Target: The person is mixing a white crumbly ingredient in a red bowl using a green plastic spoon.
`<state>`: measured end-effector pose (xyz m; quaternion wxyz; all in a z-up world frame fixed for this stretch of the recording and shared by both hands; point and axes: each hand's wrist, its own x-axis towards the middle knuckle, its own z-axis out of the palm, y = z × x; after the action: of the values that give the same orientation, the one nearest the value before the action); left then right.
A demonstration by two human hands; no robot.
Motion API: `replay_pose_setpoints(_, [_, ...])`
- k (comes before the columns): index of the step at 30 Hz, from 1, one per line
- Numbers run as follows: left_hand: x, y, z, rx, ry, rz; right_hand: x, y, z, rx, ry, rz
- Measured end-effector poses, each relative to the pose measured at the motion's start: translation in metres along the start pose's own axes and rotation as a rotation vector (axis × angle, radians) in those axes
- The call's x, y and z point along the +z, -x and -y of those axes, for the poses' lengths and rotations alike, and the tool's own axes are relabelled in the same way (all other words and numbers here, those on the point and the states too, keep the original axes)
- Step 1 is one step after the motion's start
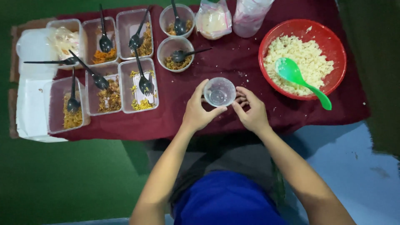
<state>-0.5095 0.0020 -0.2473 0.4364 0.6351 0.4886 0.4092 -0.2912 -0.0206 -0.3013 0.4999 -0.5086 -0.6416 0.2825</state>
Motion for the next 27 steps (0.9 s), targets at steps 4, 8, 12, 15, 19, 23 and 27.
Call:
replay_pose_setpoints(4, [0.003,-0.001,0.007,-0.009,0.028,-0.029,0.0,-0.003,0.007,0.014,0.026,-0.008])
replay_pose_setpoints(8, [0.003,-0.001,0.02,0.049,-0.039,-0.13,0.0,-0.002,0.011,-0.163,0.227,-0.065])
replay_pose_setpoints(12, [0.003,-0.003,0.023,0.073,-0.086,-0.124,-0.016,-0.003,0.013,-0.485,0.622,-0.233])
replay_pose_setpoints(15, [0.002,-0.004,0.025,0.066,-0.096,-0.103,-0.048,-0.008,0.013,-0.585,0.976,-0.376])
replay_pose_setpoints(19, [0.002,-0.007,0.027,0.055,-0.065,-0.101,-0.073,-0.009,0.007,-0.451,1.213,-0.386])
replay_pose_setpoints(23, [0.003,-0.005,0.033,0.074,-0.07,-0.133,-0.09,-0.007,-0.028,-0.452,1.127,-0.293])
replay_pose_setpoints(27, [-0.003,-0.005,0.025,-0.031,-0.083,-0.033,-0.088,-0.001,-0.017,-0.429,1.029,-0.253])
